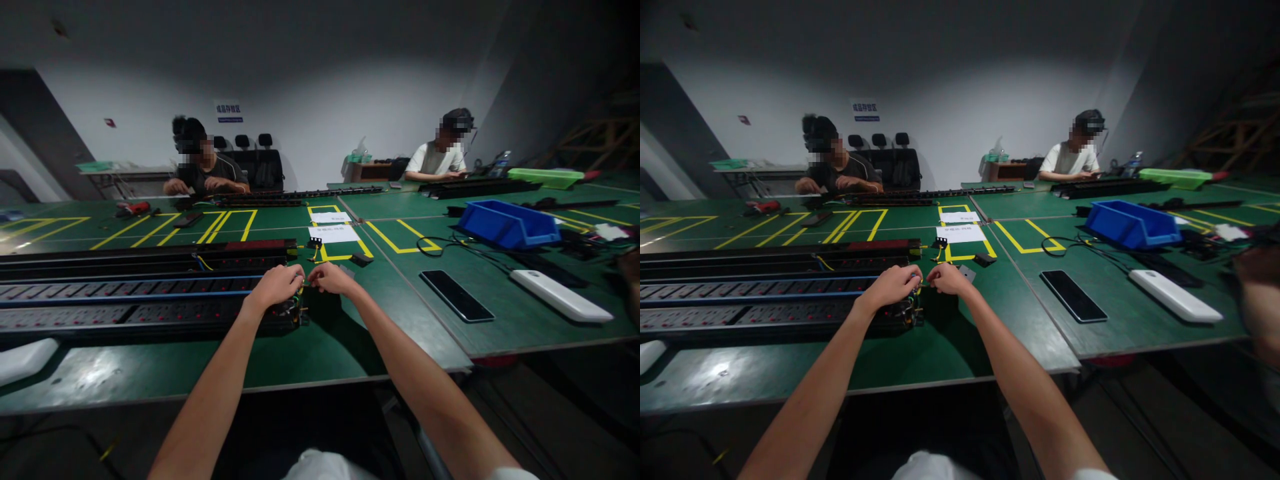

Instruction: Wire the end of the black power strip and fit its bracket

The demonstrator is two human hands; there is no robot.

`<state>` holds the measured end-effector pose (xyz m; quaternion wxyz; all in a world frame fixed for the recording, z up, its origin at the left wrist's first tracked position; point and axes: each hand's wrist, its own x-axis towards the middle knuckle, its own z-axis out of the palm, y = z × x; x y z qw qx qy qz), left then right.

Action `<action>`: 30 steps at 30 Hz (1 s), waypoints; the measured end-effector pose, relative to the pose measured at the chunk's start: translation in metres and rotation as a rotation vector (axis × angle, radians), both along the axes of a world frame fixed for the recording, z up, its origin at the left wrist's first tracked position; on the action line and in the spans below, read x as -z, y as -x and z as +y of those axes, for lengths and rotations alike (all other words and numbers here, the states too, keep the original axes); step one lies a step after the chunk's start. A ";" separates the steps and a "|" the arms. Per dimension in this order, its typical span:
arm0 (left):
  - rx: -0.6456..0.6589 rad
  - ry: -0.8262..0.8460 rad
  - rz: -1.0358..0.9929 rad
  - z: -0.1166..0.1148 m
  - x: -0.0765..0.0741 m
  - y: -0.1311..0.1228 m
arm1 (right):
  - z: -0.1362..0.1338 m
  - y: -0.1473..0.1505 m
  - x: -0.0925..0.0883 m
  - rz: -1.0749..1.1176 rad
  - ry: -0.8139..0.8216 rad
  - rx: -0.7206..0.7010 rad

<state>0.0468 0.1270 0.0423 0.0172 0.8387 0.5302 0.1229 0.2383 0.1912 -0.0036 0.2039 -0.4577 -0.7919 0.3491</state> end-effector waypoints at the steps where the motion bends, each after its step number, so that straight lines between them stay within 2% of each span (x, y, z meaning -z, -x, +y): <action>1: -0.009 0.004 0.001 0.000 0.000 -0.001 | 0.000 0.000 0.000 -0.002 0.002 -0.003; 6: -0.059 -0.086 0.017 0.000 -0.004 0.000 | 0.002 -0.001 0.003 -0.007 0.000 0.004; 12: -0.308 -0.215 -0.097 0.004 -0.010 0.011 | 0.000 0.002 0.002 0.046 -0.104 0.091; 15: -0.354 -0.199 -0.122 0.005 -0.008 0.015 | -0.005 0.007 0.001 0.082 -0.174 0.123; 21: -0.322 -0.139 -0.111 0.009 -0.003 0.018 | -0.008 0.018 0.007 0.063 -0.233 0.098; 27: -0.138 -0.070 -0.130 0.013 0.005 0.023 | -0.003 0.019 0.018 0.148 -0.158 0.078; 30: -0.107 -0.009 -0.139 0.016 0.011 0.023 | -0.006 0.018 0.016 0.156 -0.180 0.016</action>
